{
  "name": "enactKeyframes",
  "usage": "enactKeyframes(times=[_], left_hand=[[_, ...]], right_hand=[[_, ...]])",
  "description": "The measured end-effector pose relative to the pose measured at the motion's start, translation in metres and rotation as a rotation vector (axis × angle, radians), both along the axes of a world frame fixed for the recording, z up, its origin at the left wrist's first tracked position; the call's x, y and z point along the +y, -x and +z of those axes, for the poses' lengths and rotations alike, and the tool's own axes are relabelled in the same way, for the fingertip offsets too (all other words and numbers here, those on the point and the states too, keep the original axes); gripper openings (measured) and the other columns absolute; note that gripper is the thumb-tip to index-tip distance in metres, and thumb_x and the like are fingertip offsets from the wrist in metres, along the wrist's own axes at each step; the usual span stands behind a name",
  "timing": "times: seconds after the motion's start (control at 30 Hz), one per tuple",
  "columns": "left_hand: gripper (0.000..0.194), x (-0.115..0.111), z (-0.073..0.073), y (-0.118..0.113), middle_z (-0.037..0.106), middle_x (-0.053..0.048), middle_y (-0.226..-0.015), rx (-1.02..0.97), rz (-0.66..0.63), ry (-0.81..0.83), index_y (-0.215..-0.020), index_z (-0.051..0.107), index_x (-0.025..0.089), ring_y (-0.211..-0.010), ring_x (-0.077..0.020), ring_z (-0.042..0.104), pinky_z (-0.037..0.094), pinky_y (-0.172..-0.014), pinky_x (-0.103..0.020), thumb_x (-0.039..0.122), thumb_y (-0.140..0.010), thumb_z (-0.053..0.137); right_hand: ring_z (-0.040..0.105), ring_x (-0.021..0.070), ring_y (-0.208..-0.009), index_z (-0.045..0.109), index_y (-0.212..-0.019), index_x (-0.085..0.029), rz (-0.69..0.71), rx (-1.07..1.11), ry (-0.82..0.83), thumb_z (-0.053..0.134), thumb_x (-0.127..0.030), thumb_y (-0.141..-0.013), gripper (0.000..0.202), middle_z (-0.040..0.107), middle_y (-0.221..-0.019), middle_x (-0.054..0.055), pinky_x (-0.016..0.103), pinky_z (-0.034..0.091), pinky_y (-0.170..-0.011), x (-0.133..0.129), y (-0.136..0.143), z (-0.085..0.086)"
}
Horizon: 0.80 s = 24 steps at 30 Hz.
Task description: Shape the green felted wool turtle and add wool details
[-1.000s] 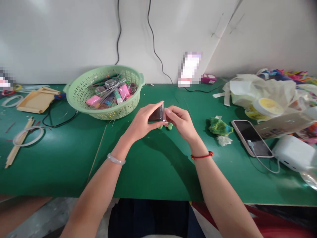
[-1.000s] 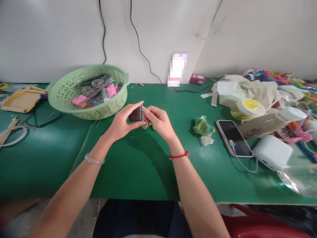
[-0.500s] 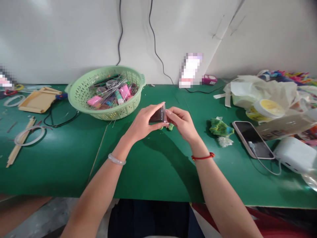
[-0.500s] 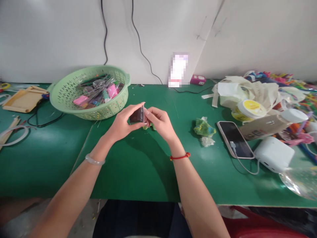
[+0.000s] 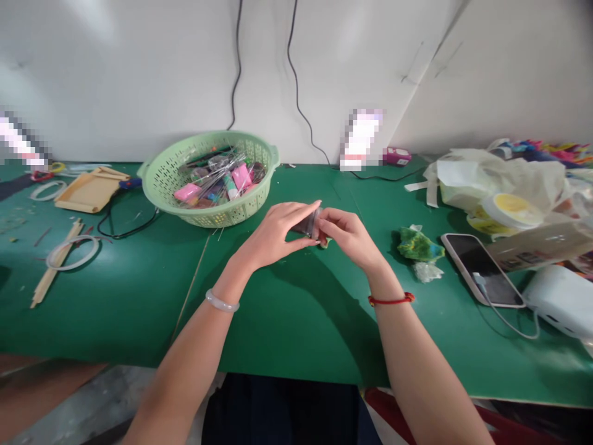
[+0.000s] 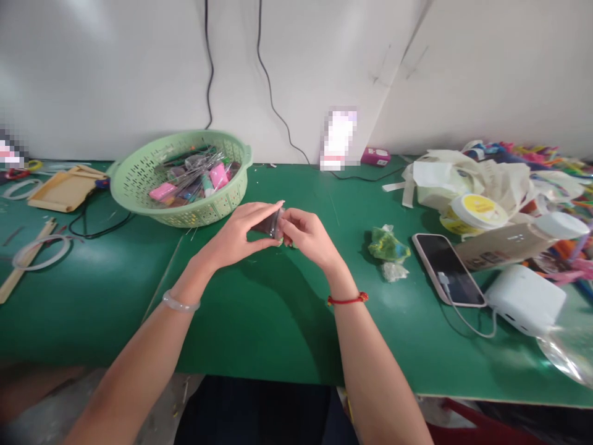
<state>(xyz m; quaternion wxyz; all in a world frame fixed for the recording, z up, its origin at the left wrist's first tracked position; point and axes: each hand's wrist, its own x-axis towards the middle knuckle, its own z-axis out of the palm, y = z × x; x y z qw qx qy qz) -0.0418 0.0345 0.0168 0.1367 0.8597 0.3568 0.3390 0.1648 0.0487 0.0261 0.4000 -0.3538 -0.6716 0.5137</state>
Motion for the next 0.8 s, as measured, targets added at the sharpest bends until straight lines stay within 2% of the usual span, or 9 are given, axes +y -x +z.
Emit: enactKeyframes(times=[0.1, 0.17, 0.27, 0.33, 0.4, 0.47, 0.53, 0.63, 0.8], left_hand=[[0.065, 0.0, 0.0, -0.001, 0.061, -0.013, -0.153, -0.012, 0.002, 0.014, -0.163, 0.04, 0.029, -0.143, -0.0277, 0.056, 0.042, -0.122, -0.05, 0.044, -0.104, 0.061], [0.061, 0.001, -0.002, -0.003, 0.059, -0.014, -0.155, -0.018, 0.03, 0.038, -0.16, 0.045, 0.027, -0.146, -0.0291, 0.054, 0.041, -0.123, -0.051, 0.051, -0.105, 0.054], [0.052, 0.003, -0.006, -0.007, 0.056, -0.016, -0.155, -0.052, 0.182, 0.017, -0.149, 0.057, 0.025, -0.144, -0.0313, 0.054, 0.044, -0.12, -0.053, 0.054, -0.107, 0.047], [0.047, 0.002, -0.006, -0.01, 0.06, -0.016, -0.14, -0.113, 0.3, -0.07, -0.14, 0.062, 0.022, -0.13, -0.0287, 0.062, 0.049, -0.113, -0.051, 0.052, -0.108, 0.046], [0.041, -0.001, -0.004, -0.014, 0.062, -0.013, -0.122, -0.168, 0.375, -0.119, -0.125, 0.062, 0.021, -0.112, -0.0247, 0.065, 0.055, -0.098, -0.045, 0.055, -0.106, 0.051], [0.038, -0.005, 0.0, -0.018, 0.06, -0.006, -0.099, -0.207, 0.382, -0.082, -0.103, 0.054, 0.023, -0.086, -0.019, 0.062, 0.054, -0.077, -0.037, 0.06, -0.104, 0.051], [0.041, -0.009, 0.004, -0.021, 0.055, -0.001, -0.084, -0.213, 0.343, -0.023, -0.089, 0.043, 0.025, -0.07, -0.016, 0.055, 0.048, -0.064, -0.033, 0.062, -0.106, 0.045], [0.041, -0.009, 0.004, -0.024, 0.055, -0.002, -0.083, -0.196, 0.269, -0.015, -0.084, 0.037, 0.026, -0.07, -0.0168, 0.054, 0.046, -0.065, -0.034, 0.057, -0.111, 0.031], [0.039, -0.002, -0.003, -0.022, 0.059, -0.006, -0.092, -0.137, 0.242, -0.07, -0.091, 0.046, 0.025, -0.074, -0.0188, 0.056, 0.047, -0.068, -0.036, 0.043, -0.114, 0.02]], right_hand=[[0.05, 0.0105, -0.055, 0.061, -0.074, -0.02, -0.043, 0.008, -0.045, 0.066, -0.047, -0.094, 0.034, 0.058, -0.062, -0.002, 0.026, 0.041, -0.055, 0.002, 0.003, -0.005], [0.049, 0.0105, -0.055, 0.062, -0.079, -0.02, -0.076, 0.019, -0.066, 0.068, -0.053, -0.092, 0.037, 0.056, -0.063, -0.002, 0.026, 0.04, -0.054, 0.003, 0.007, -0.009], [0.049, 0.0112, -0.057, 0.062, -0.083, -0.02, -0.119, 0.016, -0.123, 0.067, -0.06, -0.092, 0.041, 0.056, -0.064, -0.002, 0.026, 0.04, -0.054, 0.002, 0.014, -0.013], [0.051, 0.0121, -0.058, 0.061, -0.083, -0.021, -0.154, 0.0, -0.184, 0.065, -0.06, -0.094, 0.041, 0.057, -0.064, -0.002, 0.027, 0.041, -0.056, -0.002, 0.017, -0.012], [0.05, 0.0128, -0.057, 0.061, -0.085, -0.022, -0.192, -0.029, -0.251, 0.062, -0.056, -0.097, 0.036, 0.056, -0.065, -0.002, 0.028, 0.039, -0.055, -0.006, 0.021, -0.01], [0.048, 0.0134, -0.057, 0.059, -0.086, -0.022, -0.234, -0.075, -0.339, 0.058, -0.048, -0.099, 0.029, 0.055, -0.065, -0.002, 0.029, 0.038, -0.055, -0.011, 0.024, -0.007], [0.047, 0.0141, -0.058, 0.054, -0.081, -0.023, -0.262, -0.124, -0.46, 0.055, -0.036, -0.1, 0.023, 0.054, -0.066, -0.001, 0.03, 0.037, -0.057, -0.015, 0.026, -0.005], [0.046, 0.0151, -0.06, 0.049, -0.078, -0.024, -0.267, -0.178, -0.606, 0.052, -0.025, -0.098, 0.02, 0.05, -0.066, -0.001, 0.031, 0.038, -0.061, -0.018, 0.028, -0.003], [0.046, 0.0162, -0.062, 0.054, -0.085, -0.024, -0.267, -0.211, -0.63, 0.05, -0.025, -0.099, 0.015, 0.053, -0.071, 0.001, 0.033, 0.04, -0.063, -0.017, 0.027, -0.004]])
